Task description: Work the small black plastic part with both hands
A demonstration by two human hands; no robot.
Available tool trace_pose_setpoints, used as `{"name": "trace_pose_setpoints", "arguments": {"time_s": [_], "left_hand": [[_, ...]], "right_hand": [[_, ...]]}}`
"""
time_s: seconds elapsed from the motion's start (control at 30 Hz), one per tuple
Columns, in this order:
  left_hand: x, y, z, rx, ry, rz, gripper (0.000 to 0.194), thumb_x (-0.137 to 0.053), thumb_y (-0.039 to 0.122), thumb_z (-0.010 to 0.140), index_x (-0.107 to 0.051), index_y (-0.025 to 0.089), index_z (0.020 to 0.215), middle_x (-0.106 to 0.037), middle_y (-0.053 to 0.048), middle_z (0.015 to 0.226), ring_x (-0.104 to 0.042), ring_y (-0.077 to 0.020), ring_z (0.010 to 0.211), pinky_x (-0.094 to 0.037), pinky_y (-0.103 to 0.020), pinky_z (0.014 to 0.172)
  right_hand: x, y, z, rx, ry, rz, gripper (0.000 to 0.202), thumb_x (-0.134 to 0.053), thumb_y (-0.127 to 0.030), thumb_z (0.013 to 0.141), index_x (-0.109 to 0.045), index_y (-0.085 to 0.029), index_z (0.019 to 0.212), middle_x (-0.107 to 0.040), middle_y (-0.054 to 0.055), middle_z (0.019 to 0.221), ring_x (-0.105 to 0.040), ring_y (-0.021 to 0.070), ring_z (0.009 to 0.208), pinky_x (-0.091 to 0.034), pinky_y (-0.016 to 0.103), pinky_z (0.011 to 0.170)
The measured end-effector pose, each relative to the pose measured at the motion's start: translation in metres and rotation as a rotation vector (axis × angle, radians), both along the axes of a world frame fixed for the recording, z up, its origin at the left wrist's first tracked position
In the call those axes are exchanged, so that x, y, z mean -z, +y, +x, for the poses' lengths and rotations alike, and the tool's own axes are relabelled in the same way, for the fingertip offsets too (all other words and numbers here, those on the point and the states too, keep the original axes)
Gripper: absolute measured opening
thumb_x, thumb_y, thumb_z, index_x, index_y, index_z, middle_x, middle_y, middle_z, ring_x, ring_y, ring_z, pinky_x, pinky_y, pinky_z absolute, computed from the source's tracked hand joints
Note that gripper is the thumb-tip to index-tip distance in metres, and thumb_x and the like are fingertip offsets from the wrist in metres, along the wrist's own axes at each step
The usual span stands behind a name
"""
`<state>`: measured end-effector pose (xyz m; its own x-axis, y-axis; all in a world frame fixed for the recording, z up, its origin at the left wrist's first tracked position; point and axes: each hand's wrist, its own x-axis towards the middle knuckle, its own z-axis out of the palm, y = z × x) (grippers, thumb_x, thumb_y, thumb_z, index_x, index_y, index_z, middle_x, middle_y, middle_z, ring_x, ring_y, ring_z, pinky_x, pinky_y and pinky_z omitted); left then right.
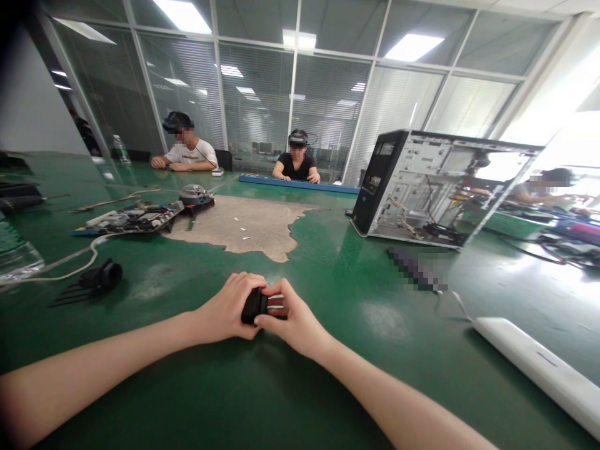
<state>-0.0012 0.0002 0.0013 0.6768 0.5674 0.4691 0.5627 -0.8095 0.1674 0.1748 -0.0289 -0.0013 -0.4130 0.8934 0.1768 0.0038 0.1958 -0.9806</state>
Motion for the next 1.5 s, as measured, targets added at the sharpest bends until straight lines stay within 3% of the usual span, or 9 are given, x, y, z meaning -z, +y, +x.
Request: {"name": "trace_pose_setpoints", "arguments": {"time_s": [0.17,0.3,0.5,0.7,0.9,1.13,1.33,1.5], "left_hand": [[-0.0006,-0.0006,0.0018,0.0,-0.013,0.006,0.05,-0.058,0.029,0.061,-0.036,0.016,0.104,-0.049,-0.008,0.1,-0.045,-0.0239,0.088,-0.034,-0.037,0.077],[-0.0012,-0.0007,0.002,0.004,-0.021,-0.006,0.05,-0.059,0.03,0.062,-0.037,0.016,0.105,-0.049,-0.008,0.101,-0.045,-0.024,0.088,-0.034,-0.037,0.077],[-0.0009,-0.0011,0.0006,-0.001,-0.014,-0.011,0.051,-0.059,0.029,0.06,-0.036,0.016,0.104,-0.05,-0.008,0.101,-0.046,-0.0241,0.087,-0.035,-0.037,0.076],[-0.0007,-0.0017,0.0009,0.004,-0.023,0.005,0.05,-0.058,0.029,0.062,-0.036,0.016,0.105,-0.049,-0.008,0.102,-0.046,-0.0249,0.089,-0.034,-0.037,0.077],[-0.0001,-0.0014,0.0013,0.004,-0.027,-0.009,0.051,-0.059,0.03,0.062,-0.037,0.016,0.105,-0.049,-0.008,0.102,-0.046,-0.0244,0.089,-0.034,-0.037,0.077],[-0.0005,-0.0008,0.0007,0.005,-0.017,-0.005,0.052,-0.059,0.029,0.059,-0.037,0.016,0.104,-0.05,-0.008,0.102,-0.046,-0.0246,0.088,-0.034,-0.037,0.076],[-0.0006,-0.0012,0.0015,-0.005,-0.025,0.006,0.049,-0.057,0.028,0.061,-0.036,0.017,0.104,-0.049,-0.008,0.101,-0.046,-0.0243,0.088,-0.035,-0.037,0.076],[-0.0012,-0.0018,0.0016,-0.004,-0.019,-0.004,0.05,-0.058,0.028,0.061,-0.036,0.016,0.105,-0.049,-0.007,0.1,-0.045,-0.0237,0.087,-0.035,-0.037,0.076]], "right_hand": [[0.0,0.0019,-0.0034,0.067,0.005,0.014,0.022,-0.059,-0.032,0.074,-0.044,-0.02,0.085,-0.051,0.0,0.086,-0.055,0.014,0.081,-0.046,0.03,0.072],[0.0004,0.0048,-0.0028,0.086,-0.043,-0.02,0.026,-0.06,-0.031,0.073,-0.044,-0.019,0.091,-0.053,0.003,0.091,-0.055,0.0166,0.086,-0.045,0.035,0.078],[0.0003,0.0017,0.0007,0.0,-0.023,0.005,0.034,-0.068,-0.024,0.066,-0.042,-0.021,0.087,-0.054,0.001,0.091,-0.055,0.0162,0.089,-0.045,0.034,0.08],[-0.0005,0.0033,-0.0021,0.051,0.027,-0.007,0.023,-0.06,-0.035,0.073,-0.044,-0.021,0.082,-0.053,-0.001,0.084,-0.055,0.0131,0.079,-0.046,0.029,0.071],[-0.0034,0.0052,-0.0018,0.087,-0.046,-0.025,0.029,-0.062,-0.035,0.071,-0.047,-0.02,0.091,-0.055,0.002,0.093,-0.055,0.0154,0.086,-0.045,0.033,0.078],[-0.0047,0.0,0.0018,-0.004,-0.023,-0.006,0.036,-0.07,-0.026,0.064,-0.044,-0.022,0.088,-0.054,-0.001,0.09,-0.056,0.0151,0.087,-0.046,0.033,0.079],[-0.0036,-0.0004,-0.002,0.045,0.021,-0.01,0.026,-0.064,-0.034,0.07,-0.045,-0.021,0.083,-0.053,0.0,0.086,-0.055,0.0148,0.085,-0.046,0.03,0.074],[-0.0019,0.0035,-0.0029,0.081,-0.002,-0.004,0.03,-0.065,-0.034,0.068,-0.046,-0.021,0.087,-0.051,0.0,0.09,-0.054,0.014,0.085,-0.046,0.031,0.076]]}}
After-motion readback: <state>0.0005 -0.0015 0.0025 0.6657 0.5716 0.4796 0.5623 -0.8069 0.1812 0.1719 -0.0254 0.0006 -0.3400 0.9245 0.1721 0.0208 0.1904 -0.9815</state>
